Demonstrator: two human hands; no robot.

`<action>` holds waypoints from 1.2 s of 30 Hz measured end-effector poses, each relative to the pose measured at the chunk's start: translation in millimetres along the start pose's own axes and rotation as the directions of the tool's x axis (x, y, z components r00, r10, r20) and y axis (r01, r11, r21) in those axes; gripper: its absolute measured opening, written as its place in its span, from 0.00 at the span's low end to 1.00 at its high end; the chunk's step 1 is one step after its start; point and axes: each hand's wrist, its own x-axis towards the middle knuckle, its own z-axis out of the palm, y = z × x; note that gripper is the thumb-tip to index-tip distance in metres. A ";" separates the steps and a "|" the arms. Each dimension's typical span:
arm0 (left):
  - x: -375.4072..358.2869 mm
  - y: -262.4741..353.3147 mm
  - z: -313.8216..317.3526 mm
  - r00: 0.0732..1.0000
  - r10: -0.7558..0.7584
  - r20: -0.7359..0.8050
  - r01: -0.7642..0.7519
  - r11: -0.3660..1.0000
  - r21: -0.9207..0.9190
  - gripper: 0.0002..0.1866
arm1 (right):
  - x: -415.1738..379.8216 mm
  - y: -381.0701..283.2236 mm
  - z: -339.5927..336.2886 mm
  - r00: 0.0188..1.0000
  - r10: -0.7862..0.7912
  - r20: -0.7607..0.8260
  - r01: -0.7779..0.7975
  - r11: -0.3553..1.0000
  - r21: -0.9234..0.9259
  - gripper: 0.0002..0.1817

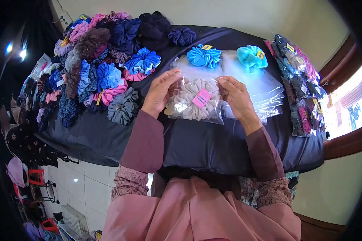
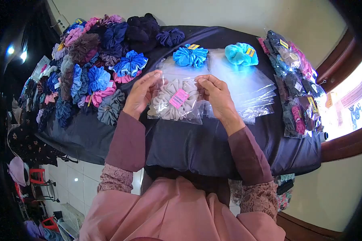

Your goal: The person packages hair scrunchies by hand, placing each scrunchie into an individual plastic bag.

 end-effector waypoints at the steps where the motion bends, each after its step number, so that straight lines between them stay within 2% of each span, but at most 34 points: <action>1: 0.0 0.0 2.3 1.000 0.005 0.002 -0.005 1.000 0.002 0.16 | 1.5 0.7 -2.0 1.000 -0.014 -0.014 0.014 0.999 0.033 0.10; 3: 2.1 -1.8 6.1 0.998 -0.027 0.056 0.034 0.991 -0.129 0.21 | 3.4 0.4 -5.8 0.999 -0.038 -0.028 0.040 0.997 0.064 0.09; 7: 3.8 -7.7 3.8 0.994 -0.061 0.090 0.069 0.993 -0.094 0.20 | 6.9 4.2 -11.1 0.998 -0.037 -0.041 0.042 0.989 0.144 0.08; 8: 3.4 -8.8 4.9 0.993 -0.071 0.090 0.080 0.991 -0.105 0.17 | 7.8 5.9 -12.1 0.999 -0.038 -0.031 0.042 0.986 0.159 0.08; 12: 2.7 -12.6 5.9 0.992 -0.041 0.116 0.051 0.995 -0.088 0.14 | 5.8 2.4 -3.5 0.997 -0.023 -0.074 0.035 0.985 0.167 0.08; 17: -1.1 -11.4 13.6 0.986 -0.039 0.162 0.055 0.994 -0.095 0.15 | 6.1 -6.2 -10.9 0.996 -0.017 -0.084 0.031 0.984 0.174 0.08; 19: 0.0 -14.7 16.4 0.993 0.014 0.113 -0.002 0.994 -0.112 0.16 | 7.0 -12.7 -18.9 0.992 -0.046 -0.117 0.067 0.982 0.179 0.08; 20: 0.6 -15.7 14.7 0.996 0.008 0.084 -0.003 0.999 -0.051 0.17 | 6.9 -17.2 -23.4 0.990 -0.072 -0.118 0.095 0.976 0.196 0.08; 21: 3.1 -17.2 13.3 0.996 0.029 0.088 -0.031 0.999 0.015 0.17 | 6.3 -22.1 -27.7 0.988 -0.101 -0.117 0.124 0.970 0.211 0.08; 23: -1.9 -15.4 17.4 0.994 -0.004 0.113 0.008 0.999 -0.031 0.18 | -0.1 -34.3 -39.2 0.976 -0.129 -0.173 0.167 0.960 0.226 0.09; 25: -2.8 -14.1 20.0 0.991 0.017 0.129 -0.014 1.000 -0.020 0.18 | -6.8 -43.9 -55.5 0.964 -0.215 -0.157 0.250 0.934 0.256 0.09; 27: -0.7 -14.5 19.3 0.993 -0.016 0.116 0.010 0.998 0.055 0.17 | -16.2 -52.5 -75.2 0.936 -0.260 -0.236 0.303 0.938 0.169 0.12; 31: -3.1 -15.5 22.2 0.991 -0.019 0.132 0.003 0.993 0.117 0.16 | -40.4 -80.5 -114.3 0.805 -0.347 -0.481 0.429 0.901 0.067 0.13; 33: -0.2 -17.2 19.7 0.989 -0.020 0.150 0.003 0.993 0.116 0.16 | -45.9 -93.5 -159.4 0.765 -0.374 -0.524 0.427 0.904 -0.022 0.14; 36: -0.5 -17.7 18.5 0.989 -0.016 0.145 -0.003 0.992 0.128 0.16 | -50.9 -123.3 -207.1 0.605 -0.444 -0.661 0.413 0.885 -0.215 0.12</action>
